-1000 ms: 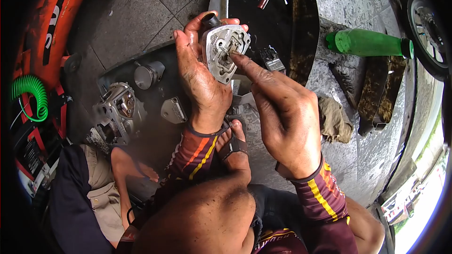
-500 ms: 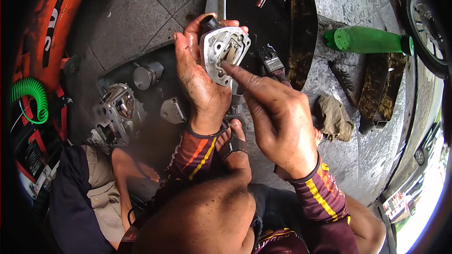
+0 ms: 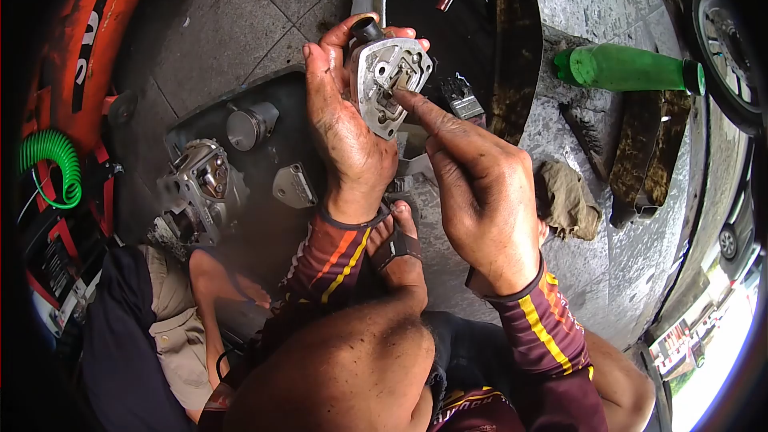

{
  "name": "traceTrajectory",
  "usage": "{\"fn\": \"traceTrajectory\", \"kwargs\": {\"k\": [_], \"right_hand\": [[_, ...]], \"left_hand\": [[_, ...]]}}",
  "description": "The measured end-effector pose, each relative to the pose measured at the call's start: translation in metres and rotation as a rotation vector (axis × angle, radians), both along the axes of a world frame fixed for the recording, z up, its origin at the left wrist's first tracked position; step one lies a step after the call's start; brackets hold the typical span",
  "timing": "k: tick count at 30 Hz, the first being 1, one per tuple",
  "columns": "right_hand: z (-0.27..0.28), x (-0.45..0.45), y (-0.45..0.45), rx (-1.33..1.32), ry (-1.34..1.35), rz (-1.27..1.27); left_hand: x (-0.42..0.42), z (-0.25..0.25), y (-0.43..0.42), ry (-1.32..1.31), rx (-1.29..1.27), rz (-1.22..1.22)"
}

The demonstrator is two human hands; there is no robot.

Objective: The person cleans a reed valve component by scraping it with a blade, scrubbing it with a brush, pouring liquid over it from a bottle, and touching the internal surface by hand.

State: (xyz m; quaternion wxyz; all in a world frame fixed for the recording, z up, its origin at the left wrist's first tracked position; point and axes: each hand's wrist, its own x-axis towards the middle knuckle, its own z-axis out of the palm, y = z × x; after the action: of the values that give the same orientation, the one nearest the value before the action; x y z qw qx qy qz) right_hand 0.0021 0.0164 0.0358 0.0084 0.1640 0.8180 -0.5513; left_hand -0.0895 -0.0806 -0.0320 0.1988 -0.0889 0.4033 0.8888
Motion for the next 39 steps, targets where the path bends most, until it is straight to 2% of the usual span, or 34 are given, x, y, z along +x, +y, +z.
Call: {"fn": "traceTrajectory", "kwargs": {"k": [4,9,13,17,19,22,23,25,26,34,36,39], "right_hand": [[0.001,0.002,0.0,-0.029,0.026,-0.114],[0.004,0.002,0.004,-0.032,-0.026,0.081],[-0.005,0.003,-0.002,0.066,0.033,0.021],[-0.001,0.0,-0.004,-0.005,0.083,-0.083],[0.007,0.001,-0.003,-0.013,-0.049,0.006],[0.008,0.005,-0.006,0.007,-0.084,0.083],[0.006,0.006,-0.006,0.004,-0.087,0.084],[0.002,0.004,-0.005,-0.067,0.073,-0.002],[0.005,0.003,-0.001,-0.063,0.006,-0.027],[0.002,0.003,-0.002,-0.033,0.063,0.021],[0.006,0.006,-0.009,-0.034,-0.006,0.073],[0.002,0.003,-0.008,-0.106,0.031,-0.022]], "left_hand": [[0.002,-0.001,0.0,-0.009,-0.008,0.0],[0.004,0.0,0.001,-0.086,0.047,0.012],[0.002,-0.001,-0.001,-0.032,0.039,-0.001],[0.003,0.0,0.0,0.009,0.014,-0.007],[0.005,0.001,-0.001,-0.03,0.04,-0.006],[0.004,0.0,-0.001,-0.052,-0.01,0.024],[0.006,0.0,-0.002,-0.055,-0.013,0.024],[0.005,0.001,-0.003,-0.058,0.046,0.002],[0.005,0.001,-0.004,-0.058,0.043,0.006],[0.006,0.001,-0.005,0.01,-0.018,0.032],[0.006,0.0,-0.003,0.003,-0.016,0.051],[0.005,-0.002,-0.005,-0.015,0.024,0.072]]}}
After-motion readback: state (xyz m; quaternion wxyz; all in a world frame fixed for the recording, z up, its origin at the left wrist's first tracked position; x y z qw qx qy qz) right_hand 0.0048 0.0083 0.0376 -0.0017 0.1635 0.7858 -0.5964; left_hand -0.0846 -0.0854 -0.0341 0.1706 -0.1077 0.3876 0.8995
